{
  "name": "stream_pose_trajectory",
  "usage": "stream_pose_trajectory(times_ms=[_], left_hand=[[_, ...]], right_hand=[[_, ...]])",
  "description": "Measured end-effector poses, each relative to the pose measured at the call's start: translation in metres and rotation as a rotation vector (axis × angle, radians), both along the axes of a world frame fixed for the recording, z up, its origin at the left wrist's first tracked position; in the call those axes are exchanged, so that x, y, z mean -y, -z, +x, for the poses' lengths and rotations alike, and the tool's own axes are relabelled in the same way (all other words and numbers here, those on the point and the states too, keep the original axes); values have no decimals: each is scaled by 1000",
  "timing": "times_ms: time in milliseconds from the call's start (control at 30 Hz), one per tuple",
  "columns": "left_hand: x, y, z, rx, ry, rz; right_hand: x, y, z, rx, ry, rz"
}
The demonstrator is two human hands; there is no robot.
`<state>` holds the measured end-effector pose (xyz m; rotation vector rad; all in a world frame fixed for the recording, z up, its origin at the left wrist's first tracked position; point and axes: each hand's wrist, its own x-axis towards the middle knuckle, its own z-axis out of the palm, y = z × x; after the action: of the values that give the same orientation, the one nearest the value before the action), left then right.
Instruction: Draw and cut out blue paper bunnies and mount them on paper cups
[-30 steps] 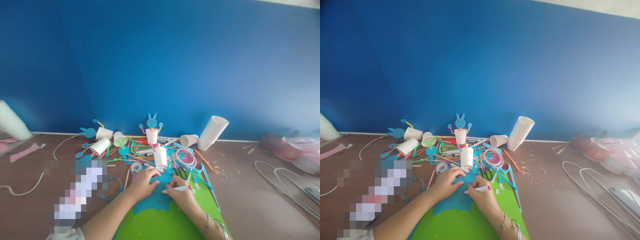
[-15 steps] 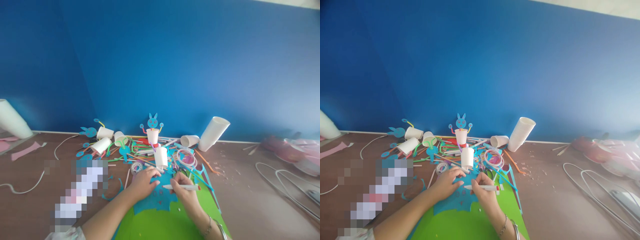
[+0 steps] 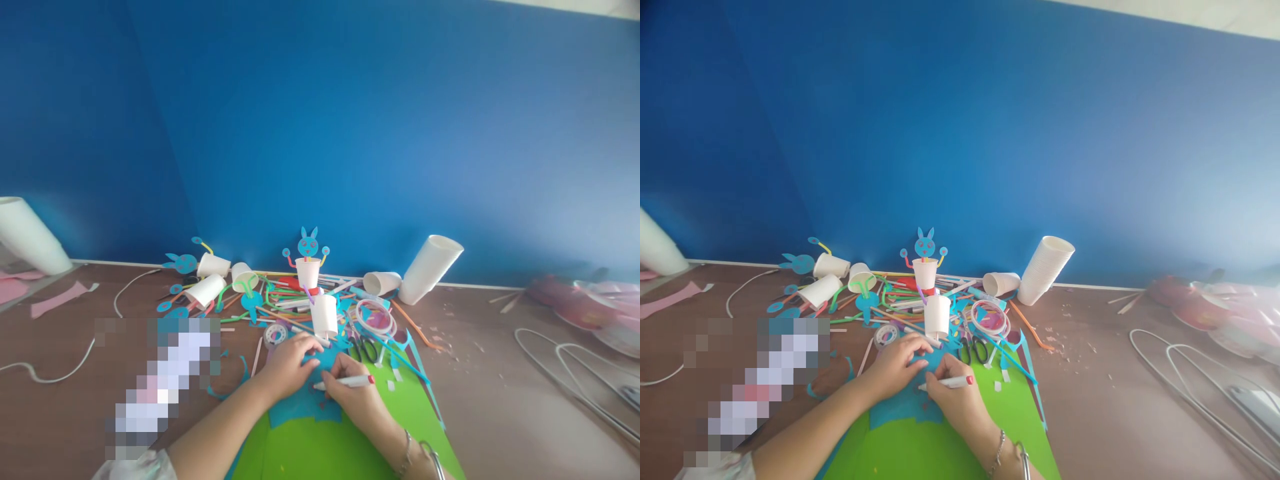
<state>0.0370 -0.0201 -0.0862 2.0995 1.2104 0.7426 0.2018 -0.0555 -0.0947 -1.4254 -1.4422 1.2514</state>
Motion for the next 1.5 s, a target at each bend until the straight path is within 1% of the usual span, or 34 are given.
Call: stream_pose_trajectory(times_ms=[267, 567, 867, 1033, 1200, 1367, 1500], left_hand=[[-1, -1, 1, 1, 1, -2], [-1, 1, 1, -31, -1, -1], [0, -1, 0, -32, 11, -9], [0, -1, 0, -40, 8, -13], [-1, 1, 0, -34, 12, -7], [-1, 0, 0, -40, 10, -4], [0, -1, 0, -34, 10, -6]], right_hand=[[1, 0, 0, 62, -3, 22], [1, -2, -1, 59, -11, 11], [1, -4, -1, 98, -16, 30], [2, -3, -1, 70, -19, 25], [2, -3, 0, 88, -7, 27], [1, -2, 1, 22, 29, 11], [1, -2, 1, 15, 31, 12]])
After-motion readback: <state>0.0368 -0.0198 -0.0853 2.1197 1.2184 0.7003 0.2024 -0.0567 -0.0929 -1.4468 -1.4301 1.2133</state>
